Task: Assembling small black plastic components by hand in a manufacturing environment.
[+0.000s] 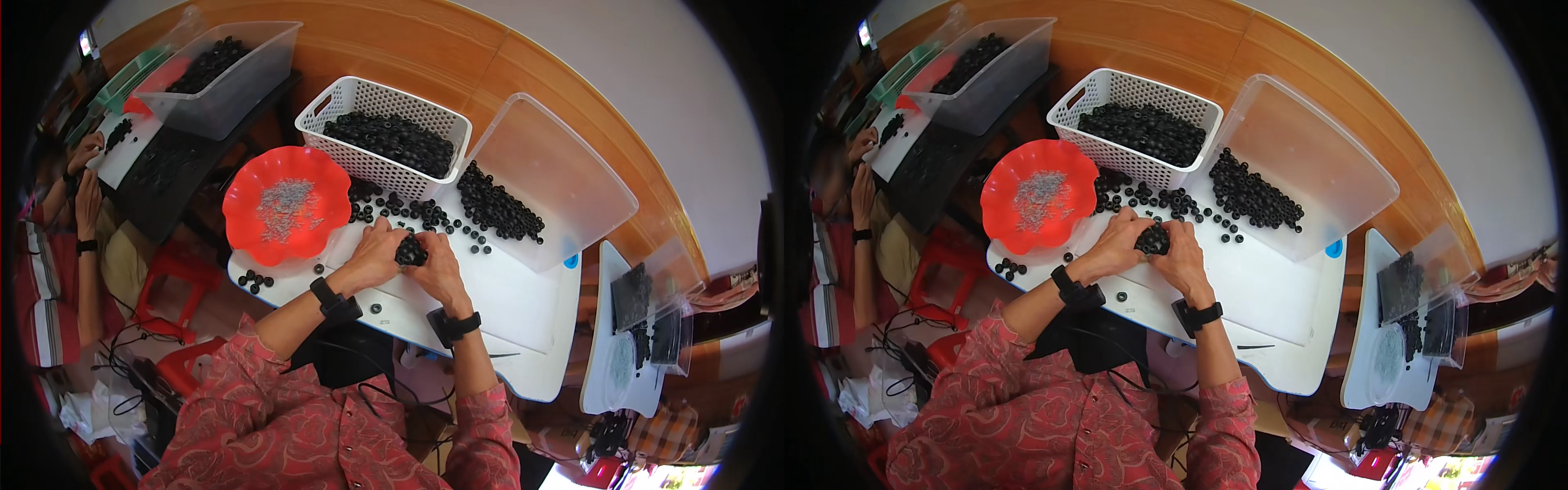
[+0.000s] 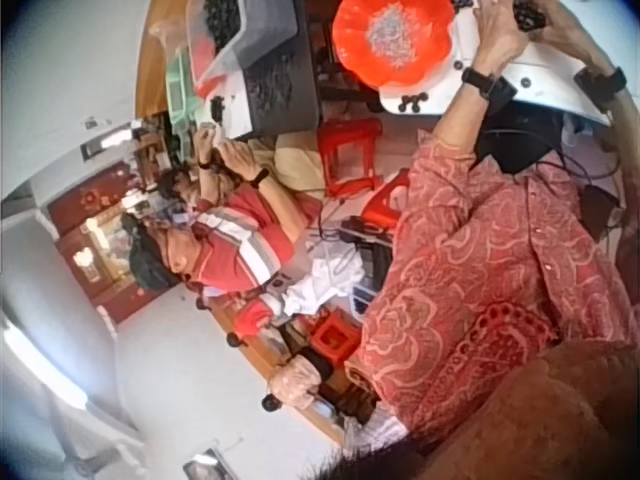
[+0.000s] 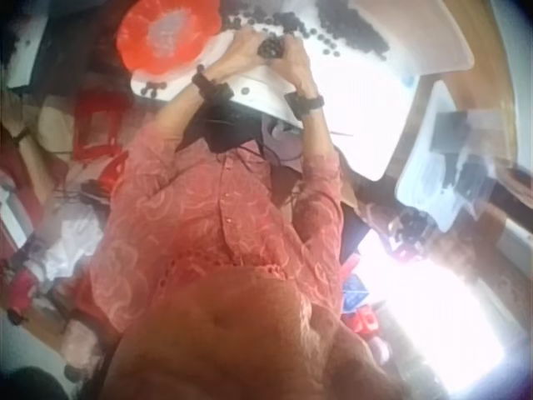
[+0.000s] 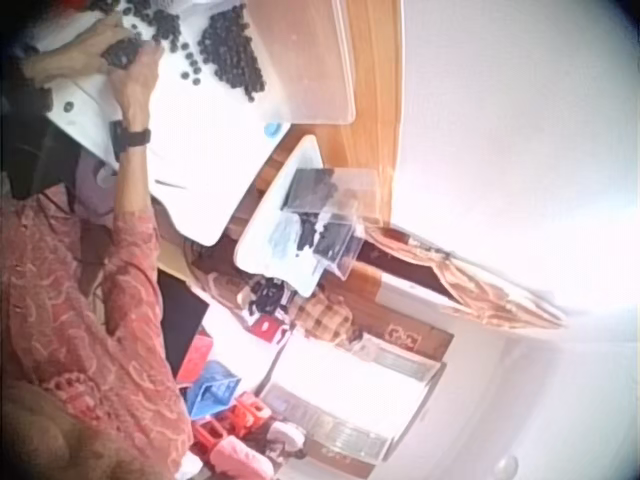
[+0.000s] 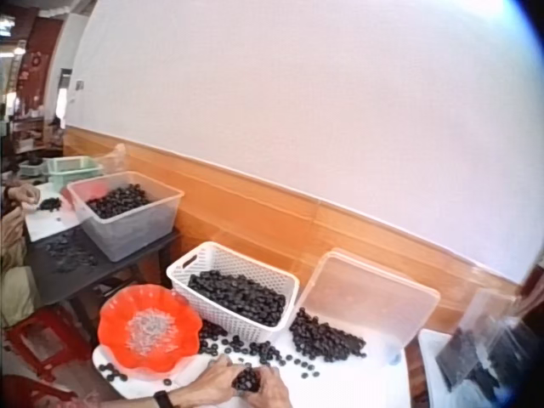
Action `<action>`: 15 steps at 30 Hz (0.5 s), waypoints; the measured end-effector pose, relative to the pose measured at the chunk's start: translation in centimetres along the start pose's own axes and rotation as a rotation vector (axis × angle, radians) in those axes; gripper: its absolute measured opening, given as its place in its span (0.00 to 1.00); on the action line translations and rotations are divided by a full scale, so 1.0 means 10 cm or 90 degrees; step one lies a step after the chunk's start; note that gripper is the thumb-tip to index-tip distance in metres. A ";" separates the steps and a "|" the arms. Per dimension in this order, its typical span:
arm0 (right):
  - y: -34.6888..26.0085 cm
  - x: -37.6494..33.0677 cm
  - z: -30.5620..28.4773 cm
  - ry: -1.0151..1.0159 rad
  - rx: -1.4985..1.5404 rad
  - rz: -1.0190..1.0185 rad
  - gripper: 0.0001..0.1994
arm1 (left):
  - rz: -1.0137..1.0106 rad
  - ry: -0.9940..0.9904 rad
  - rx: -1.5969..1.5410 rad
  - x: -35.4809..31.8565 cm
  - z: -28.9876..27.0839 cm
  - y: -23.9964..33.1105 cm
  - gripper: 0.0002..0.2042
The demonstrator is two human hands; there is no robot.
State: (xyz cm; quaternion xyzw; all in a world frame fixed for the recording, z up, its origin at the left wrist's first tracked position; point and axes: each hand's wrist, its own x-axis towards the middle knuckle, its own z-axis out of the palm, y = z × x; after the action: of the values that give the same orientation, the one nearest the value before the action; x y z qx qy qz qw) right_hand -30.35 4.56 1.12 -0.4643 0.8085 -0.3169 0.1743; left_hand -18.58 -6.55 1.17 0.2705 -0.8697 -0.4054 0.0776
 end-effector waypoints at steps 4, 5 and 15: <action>0.01 -0.06 -0.03 0.006 -0.002 0.015 0.28 | 0.025 -0.012 -0.023 0.02 0.09 -0.01 0.24; 0.05 -0.07 -0.03 0.009 0.008 0.010 0.28 | 0.043 -0.018 -0.047 0.03 0.11 -0.01 0.23; 0.23 -0.05 0.01 0.028 0.104 0.023 0.33 | -0.004 -0.092 -0.161 0.32 0.16 -0.03 0.19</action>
State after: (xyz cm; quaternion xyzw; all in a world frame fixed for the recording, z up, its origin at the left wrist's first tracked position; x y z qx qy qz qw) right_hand -31.49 5.81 -0.52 -0.4271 0.7918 -0.3884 0.1994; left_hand -21.74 -7.34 -0.37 0.2315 -0.8142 -0.5303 0.0467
